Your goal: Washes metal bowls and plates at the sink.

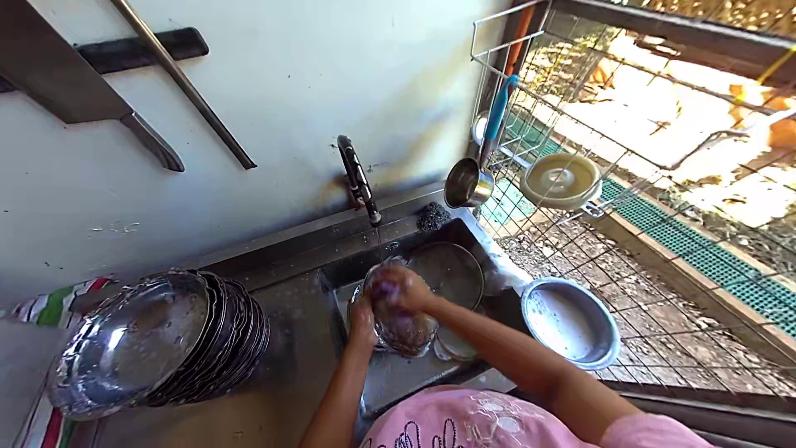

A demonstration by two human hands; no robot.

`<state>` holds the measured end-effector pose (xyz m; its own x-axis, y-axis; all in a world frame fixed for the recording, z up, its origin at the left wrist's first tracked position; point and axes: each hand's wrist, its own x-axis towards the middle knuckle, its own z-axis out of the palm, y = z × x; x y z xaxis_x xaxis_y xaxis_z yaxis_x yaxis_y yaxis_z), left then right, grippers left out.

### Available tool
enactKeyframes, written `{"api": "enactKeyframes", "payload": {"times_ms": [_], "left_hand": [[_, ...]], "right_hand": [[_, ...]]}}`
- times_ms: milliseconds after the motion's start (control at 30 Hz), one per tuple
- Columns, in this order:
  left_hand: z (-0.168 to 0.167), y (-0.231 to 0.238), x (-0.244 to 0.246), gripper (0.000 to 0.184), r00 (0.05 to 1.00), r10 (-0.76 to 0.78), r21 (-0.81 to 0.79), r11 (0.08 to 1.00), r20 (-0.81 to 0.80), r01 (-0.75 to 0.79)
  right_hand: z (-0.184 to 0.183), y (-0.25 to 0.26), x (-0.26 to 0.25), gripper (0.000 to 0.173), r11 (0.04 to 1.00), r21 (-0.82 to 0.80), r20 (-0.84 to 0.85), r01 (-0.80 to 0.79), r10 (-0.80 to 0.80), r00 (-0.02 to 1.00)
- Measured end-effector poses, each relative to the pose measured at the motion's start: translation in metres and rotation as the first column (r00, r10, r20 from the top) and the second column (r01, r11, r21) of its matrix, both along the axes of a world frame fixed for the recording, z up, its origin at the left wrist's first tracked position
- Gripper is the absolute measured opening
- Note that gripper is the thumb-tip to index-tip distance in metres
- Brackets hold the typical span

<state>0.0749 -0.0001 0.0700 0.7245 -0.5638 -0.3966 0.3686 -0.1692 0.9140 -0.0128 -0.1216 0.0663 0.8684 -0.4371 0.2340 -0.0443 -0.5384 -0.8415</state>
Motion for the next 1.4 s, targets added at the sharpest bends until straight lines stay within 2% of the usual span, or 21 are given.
{"api": "enactKeyframes", "payload": {"times_ms": [33, 100, 167, 267, 333, 367, 433, 500, 600, 667, 733, 800, 833, 867, 900, 967, 1033, 1100, 1167, 1267, 1400], "left_hand": [[0.006, 0.002, -0.001, 0.039, 1.000, -0.010, 0.000, 1.000, -0.002, 0.010], [0.014, 0.006, 0.004, 0.044, 0.998, 0.067, 0.002, 0.998, 0.008, -0.067], [0.008, 0.006, 0.014, 0.047, 0.980, 0.197, -0.019, 0.980, -0.017, -0.197], [-0.010, 0.004, 0.020, 0.050, 0.979, 0.196, -0.005, 0.980, -0.048, -0.197], [-0.004, 0.000, 0.008, 0.044, 0.997, 0.076, 0.026, 0.997, -0.007, -0.076], [0.001, 0.001, 0.001, 0.040, 1.000, 0.005, 0.039, 0.999, 0.018, -0.005], [0.018, 0.005, -0.002, 0.041, 0.991, -0.124, 0.093, 0.989, 0.053, 0.119], [0.031, 0.012, 0.007, 0.042, 0.980, -0.158, 0.114, 0.983, 0.121, 0.144], [0.007, 0.010, 0.030, 0.040, 0.960, 0.058, 0.047, 0.996, 0.274, -0.074], [-0.024, 0.001, 0.037, 0.044, 0.941, 0.216, -0.019, 0.975, 0.262, -0.219], [-0.036, -0.006, 0.040, 0.069, 0.992, 0.103, -0.066, 0.992, -0.079, -0.108], [-0.043, -0.010, 0.043, 0.084, 0.881, -0.024, -0.133, 0.990, -0.473, -0.045], [-0.050, -0.011, 0.044, 0.075, 0.827, -0.063, -0.162, 0.986, -0.559, -0.034], [-0.055, -0.009, 0.045, 0.058, 0.803, -0.078, -0.175, 0.984, -0.591, -0.033], [-0.056, -0.008, 0.044, 0.042, 0.809, -0.048, -0.151, 0.987, -0.587, -0.051], [-0.060, -0.009, 0.038, 0.027, 0.864, 0.034, -0.087, 0.992, -0.503, -0.090], [-0.063, -0.014, 0.022, 0.033, 0.912, 0.007, -0.122, 0.991, -0.410, -0.063], [-0.063, -0.019, 0.002, 0.050, 0.950, -0.089, -0.195, 0.980, -0.300, 0.031], [-0.064, -0.019, -0.010, 0.054, 0.983, -0.061, -0.205, 0.979, -0.172, 0.025], [-0.064, 0.006, -0.005, 0.052, 0.988, 0.040, -0.068, 0.996, -0.151, -0.051], [-0.058, 0.022, -0.050, 0.053, 0.969, -0.063, -0.004, 0.998, -0.238, 0.064]], "right_hand": [[-0.001, -0.021, 0.001, 0.038, 0.986, 0.147, -0.024, 0.077, -0.074, 0.997], [-0.016, -0.045, -0.005, 0.038, 0.871, 0.365, -0.190, 0.328, -0.275, 0.942], [-0.036, -0.028, -0.020, 0.049, 0.827, 0.362, -0.263, 0.431, -0.353, 0.898], [-0.038, 0.032, -0.031, 0.060, 0.979, 0.065, -0.046, 0.193, -0.190, 0.981], [-0.014, 0.029, -0.017, 0.058, 0.992, -0.122, 0.017, 0.012, -0.010, 1.000], [-0.003, 0.014, -0.010, 0.054, 0.993, -0.117, 0.000, -0.034, 0.035, 0.999], [0.014, -0.031, -0.003, 0.043, 0.992, 0.124, -0.138, -0.030, 0.047, 0.989], [0.014, -0.072, -0.007, 0.036, 0.874, 0.475, -0.239, 0.102, 0.017, 0.971], [0.007, -0.079, -0.020, 0.027, 0.728, 0.628, -0.116, 0.273, -0.260, 0.959], [0.014, -0.057, -0.021, 0.028, 0.785, 0.516, 0.042, 0.343, -0.423, 0.905], [0.011, -0.039, -0.025, 0.035, 0.921, 0.199, 0.247, 0.336, -0.379, 0.892], [-0.001, -0.031, -0.033, 0.042, 0.966, -0.081, 0.358, 0.245, -0.201, 0.912], [-0.002, -0.032, -0.041, 0.042, 0.983, -0.116, 0.316, 0.143, -0.100, 0.944], [-0.003, -0.037, -0.048, 0.036, 0.999, -0.049, 0.213, 0.017, -0.006, 0.977], [-0.001, -0.044, -0.054, 0.029, 0.992, 0.108, 0.060, -0.064, 0.058, 0.997], [0.007, -0.051, -0.048, 0.022, 0.910, 0.403, -0.262, 0.096, 0.014, 0.965], [0.003, -0.041, -0.027, 0.043, 0.854, 0.433, -0.380, 0.288, -0.117, 0.918], [-0.015, -0.016, -0.006, 0.059, 0.922, 0.315, -0.380, 0.225, -0.095, 0.920], [-0.037, 0.013, -0.004, 0.054, 0.996, 0.092, -0.431, 0.001, 0.039, 0.902], [-0.042, 0.007, -0.040, 0.053, 0.936, -0.185, -0.658, -0.299, 0.108, 0.745], [-0.058, -0.025, -0.057, 0.062, 0.908, -0.389, -0.633, -0.152, -0.144, 0.760]]}}
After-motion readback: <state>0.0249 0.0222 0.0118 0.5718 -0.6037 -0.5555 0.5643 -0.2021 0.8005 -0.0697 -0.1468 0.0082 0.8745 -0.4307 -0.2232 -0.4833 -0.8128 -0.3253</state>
